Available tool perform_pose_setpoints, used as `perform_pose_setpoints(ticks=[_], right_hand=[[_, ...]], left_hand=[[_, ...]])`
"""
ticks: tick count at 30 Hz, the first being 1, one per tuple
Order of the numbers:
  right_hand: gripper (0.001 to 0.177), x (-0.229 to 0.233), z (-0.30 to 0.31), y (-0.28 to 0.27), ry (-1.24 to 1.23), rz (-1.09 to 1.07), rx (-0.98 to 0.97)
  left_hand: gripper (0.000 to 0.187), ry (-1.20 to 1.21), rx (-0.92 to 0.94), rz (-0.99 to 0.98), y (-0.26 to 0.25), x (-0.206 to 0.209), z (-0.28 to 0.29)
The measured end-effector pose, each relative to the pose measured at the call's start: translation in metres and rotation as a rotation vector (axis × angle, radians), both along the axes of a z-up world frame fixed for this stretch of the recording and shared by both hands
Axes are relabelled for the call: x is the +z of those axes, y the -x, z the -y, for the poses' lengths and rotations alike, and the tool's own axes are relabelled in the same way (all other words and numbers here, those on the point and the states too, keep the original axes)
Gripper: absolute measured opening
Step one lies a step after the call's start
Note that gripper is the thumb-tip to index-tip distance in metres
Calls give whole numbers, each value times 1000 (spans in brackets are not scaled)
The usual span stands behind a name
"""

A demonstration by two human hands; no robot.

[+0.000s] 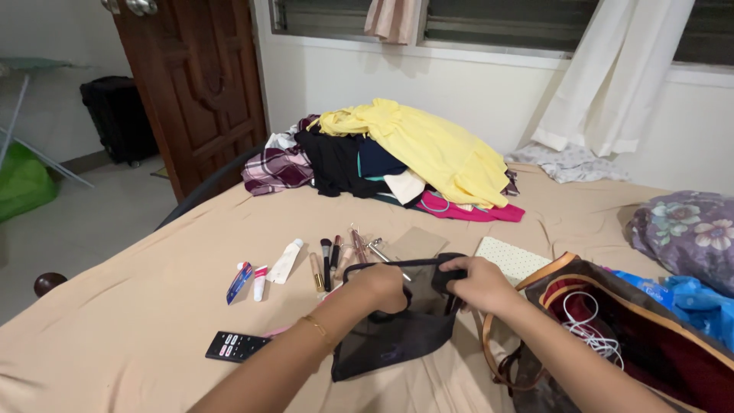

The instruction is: The person packs makeup, brushes, and toiletries into a mesh pouch before placing it into a large bag. They then add a notebook, a tablet, a small case, and a package of wipes into the bag.

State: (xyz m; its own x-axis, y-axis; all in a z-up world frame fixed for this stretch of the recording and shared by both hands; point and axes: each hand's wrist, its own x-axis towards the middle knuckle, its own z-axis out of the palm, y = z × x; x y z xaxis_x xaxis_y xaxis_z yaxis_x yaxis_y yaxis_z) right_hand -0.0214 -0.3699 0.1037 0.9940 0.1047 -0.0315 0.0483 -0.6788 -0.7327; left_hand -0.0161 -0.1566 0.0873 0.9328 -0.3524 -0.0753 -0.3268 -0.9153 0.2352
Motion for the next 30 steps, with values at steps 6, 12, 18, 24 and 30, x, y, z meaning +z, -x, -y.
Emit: perform_pose_setpoints(ticks=[6,12,18,24,30], right_hand=[[41,-3,11,1,23,-10,-20],[36,6,13,5,33,-51,-78],[27,19,8,7,94,-43,-177],[24,6,29,-9,187,16,-204],[27,-7,43,-13,228,-32,-205]], left_hand=[[34,-67,-21,-59,-12,-9,4],[50,-3,-163,-53,-22,21,-46],[32,401,-345,-97,-10,40,-95],[25,1037,-131,26,-46,-2,-112],[28,471,224,94,-71,-85,-131]])
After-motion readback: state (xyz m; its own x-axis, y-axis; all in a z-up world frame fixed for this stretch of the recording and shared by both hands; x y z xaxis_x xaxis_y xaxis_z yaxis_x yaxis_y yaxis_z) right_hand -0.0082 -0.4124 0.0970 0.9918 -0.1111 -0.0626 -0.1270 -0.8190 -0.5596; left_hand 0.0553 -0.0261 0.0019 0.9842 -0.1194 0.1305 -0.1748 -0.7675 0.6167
